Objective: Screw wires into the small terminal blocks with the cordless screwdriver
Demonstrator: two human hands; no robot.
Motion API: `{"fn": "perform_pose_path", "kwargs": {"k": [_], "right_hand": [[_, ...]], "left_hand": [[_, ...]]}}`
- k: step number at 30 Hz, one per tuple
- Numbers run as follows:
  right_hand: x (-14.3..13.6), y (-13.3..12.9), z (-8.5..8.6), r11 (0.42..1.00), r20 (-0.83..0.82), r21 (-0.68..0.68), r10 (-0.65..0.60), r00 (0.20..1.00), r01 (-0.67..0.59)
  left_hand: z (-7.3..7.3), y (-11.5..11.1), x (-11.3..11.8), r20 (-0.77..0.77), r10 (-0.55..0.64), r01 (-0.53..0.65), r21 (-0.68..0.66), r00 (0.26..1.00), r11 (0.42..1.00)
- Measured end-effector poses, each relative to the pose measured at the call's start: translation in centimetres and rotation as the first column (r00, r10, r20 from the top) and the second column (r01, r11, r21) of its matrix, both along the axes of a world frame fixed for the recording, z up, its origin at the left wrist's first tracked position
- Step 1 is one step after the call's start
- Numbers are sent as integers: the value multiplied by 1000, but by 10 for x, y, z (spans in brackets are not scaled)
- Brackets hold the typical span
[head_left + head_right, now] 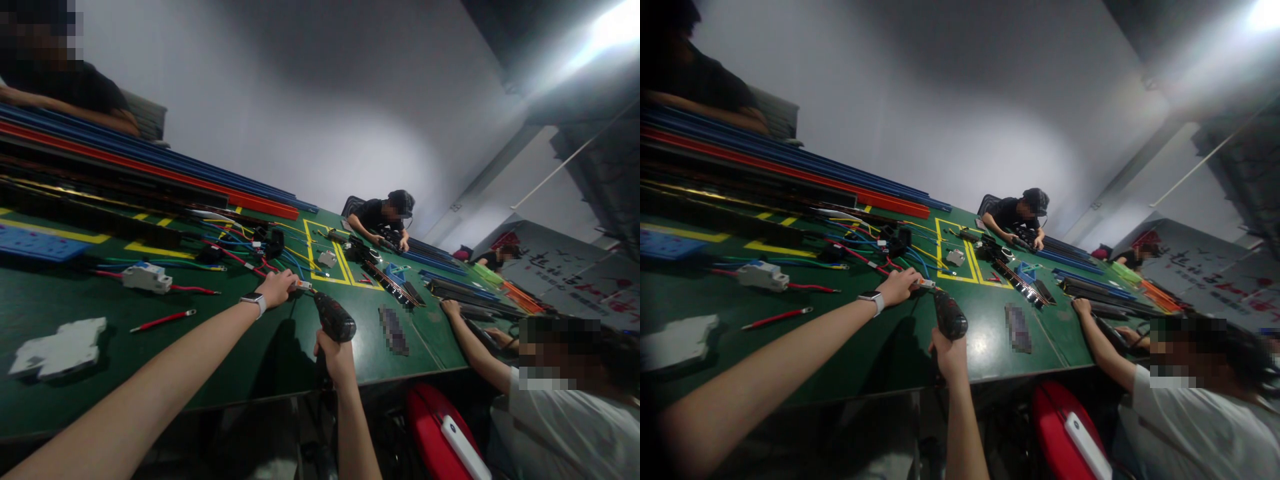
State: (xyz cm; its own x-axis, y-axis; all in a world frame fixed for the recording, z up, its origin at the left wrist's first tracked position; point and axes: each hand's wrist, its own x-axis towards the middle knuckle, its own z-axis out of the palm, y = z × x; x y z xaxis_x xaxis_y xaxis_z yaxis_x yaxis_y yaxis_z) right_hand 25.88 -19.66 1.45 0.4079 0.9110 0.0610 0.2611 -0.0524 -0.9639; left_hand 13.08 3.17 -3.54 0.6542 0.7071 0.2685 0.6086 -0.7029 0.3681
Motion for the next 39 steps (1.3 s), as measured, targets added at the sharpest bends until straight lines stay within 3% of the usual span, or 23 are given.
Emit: {"fn": "perform_pose_path", "kwargs": {"k": [39], "right_hand": [[2, 0, -3, 1000, -26, 20, 12, 1000, -12]], "left_hand": [[-4, 3, 1, -1, -9, 9, 17, 1000, 1000]]}}
